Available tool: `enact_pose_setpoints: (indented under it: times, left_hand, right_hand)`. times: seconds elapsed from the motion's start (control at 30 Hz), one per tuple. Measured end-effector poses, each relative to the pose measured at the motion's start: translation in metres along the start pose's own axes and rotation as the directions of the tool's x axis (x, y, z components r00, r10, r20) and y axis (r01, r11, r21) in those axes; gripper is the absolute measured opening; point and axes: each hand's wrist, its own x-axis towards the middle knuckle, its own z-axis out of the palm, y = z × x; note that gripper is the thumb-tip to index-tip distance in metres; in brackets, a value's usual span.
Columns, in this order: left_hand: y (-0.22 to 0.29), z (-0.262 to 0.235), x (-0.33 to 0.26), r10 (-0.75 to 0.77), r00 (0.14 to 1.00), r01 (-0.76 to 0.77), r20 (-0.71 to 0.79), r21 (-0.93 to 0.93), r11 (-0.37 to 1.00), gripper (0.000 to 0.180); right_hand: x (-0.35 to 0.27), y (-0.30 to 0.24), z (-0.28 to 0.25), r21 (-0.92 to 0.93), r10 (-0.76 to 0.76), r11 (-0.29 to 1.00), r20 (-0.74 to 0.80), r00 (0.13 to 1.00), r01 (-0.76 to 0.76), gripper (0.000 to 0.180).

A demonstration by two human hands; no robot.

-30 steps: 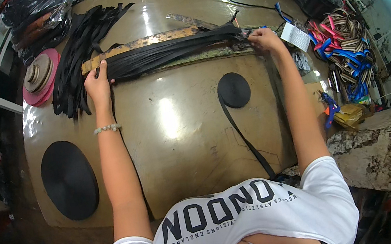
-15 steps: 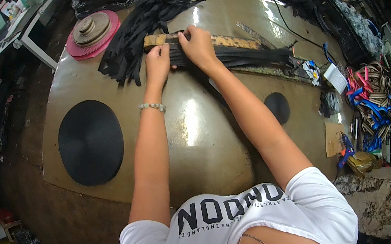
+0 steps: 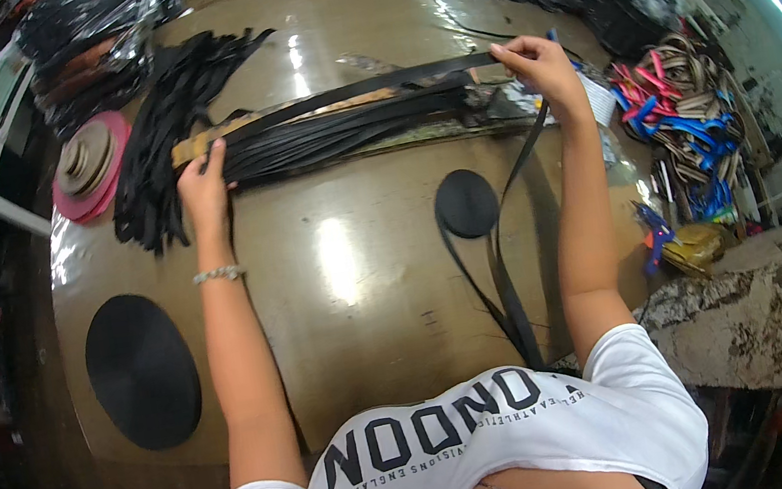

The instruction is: The person repeatedly folds and aligns black fabric strips on a wooden guide, then picks up a black circular hat base and places it on the table. The person continues folding strips and handling the hat base throughout the clip.

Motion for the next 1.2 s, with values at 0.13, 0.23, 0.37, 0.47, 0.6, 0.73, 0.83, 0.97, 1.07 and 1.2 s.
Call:
enact_pose_setpoints:
  times: [0.13, 0.23, 0.37, 0.47, 0.6, 0.73, 0.83, 0.97, 1.07, 1.2]
  left_hand:
    - [0.005, 0.001, -0.001, -0.097, 0.995, 0.097, -0.010, 0.021, 0.995, 0.028]
    - [0.006, 0.001, -0.002, -0.066, 0.998, 0.066, -0.002, 0.031, 0.997, 0.027]
    - [0.006, 0.000, -0.001, -0.083, 0.997, 0.082, 0.008, 0.070, 0.994, 0.026]
    - [0.005, 0.000, -0.001, -0.080, 0.997, 0.080, 0.014, 0.057, 0.995, 0.026]
    - [0.003, 0.000, 0.001, -0.043, 0.999, 0.042, 0.024, 0.020, 0.999, 0.032]
    - [0.000, -0.005, 0.001, 0.014, 0.998, -0.013, 0.065, -0.013, 1.000, 0.032]
    - [0.001, -0.009, 0.001, -0.046, 0.990, 0.049, 0.134, -0.016, 0.999, 0.029]
    - [0.001, -0.014, -0.001, -0.086, 0.964, 0.127, 0.253, -0.152, 0.980, 0.025]
    - [0.003, -0.015, -0.002, -0.066, 0.967, 0.097, 0.246, -0.120, 0.988, 0.024]
    - [0.005, -0.006, -0.001, -0.055, 0.987, 0.064, 0.148, -0.055, 0.996, 0.031]
  right_hand:
    - [-0.007, 0.079, 0.002, -0.067, 0.197, 0.975, -0.165, 0.966, -0.211, 0.026]
    - [-0.012, 0.112, 0.014, 0.162, 0.205, 0.968, -0.067, 0.976, -0.192, 0.025]
    - [-0.010, 0.127, 0.017, 0.177, 0.155, 0.974, -0.064, 0.986, -0.142, 0.023]
    - [-0.005, 0.124, 0.011, 0.114, 0.198, 0.974, -0.005, 0.980, -0.196, 0.024]
    - [0.001, 0.083, 0.004, -0.415, 0.150, 0.891, -0.112, 0.982, -0.183, 0.029]
    - [-0.005, -0.008, 0.027, -0.688, -0.333, 0.726, -0.358, 0.873, -0.005, 0.023]
    - [-0.011, -0.065, 0.119, -0.148, -0.435, 0.894, -0.054, 0.899, 0.423, 0.030]
    - [-0.011, -0.078, 0.265, 0.014, -0.308, 0.951, 0.148, 0.940, 0.310, 0.027]
    - [-0.007, -0.059, 0.304, -0.072, -0.338, 0.936, 0.080, 0.938, 0.344, 0.028]
    - [-0.002, -0.048, 0.307, -0.075, -0.378, 0.922, 0.054, 0.924, 0.381, 0.030]
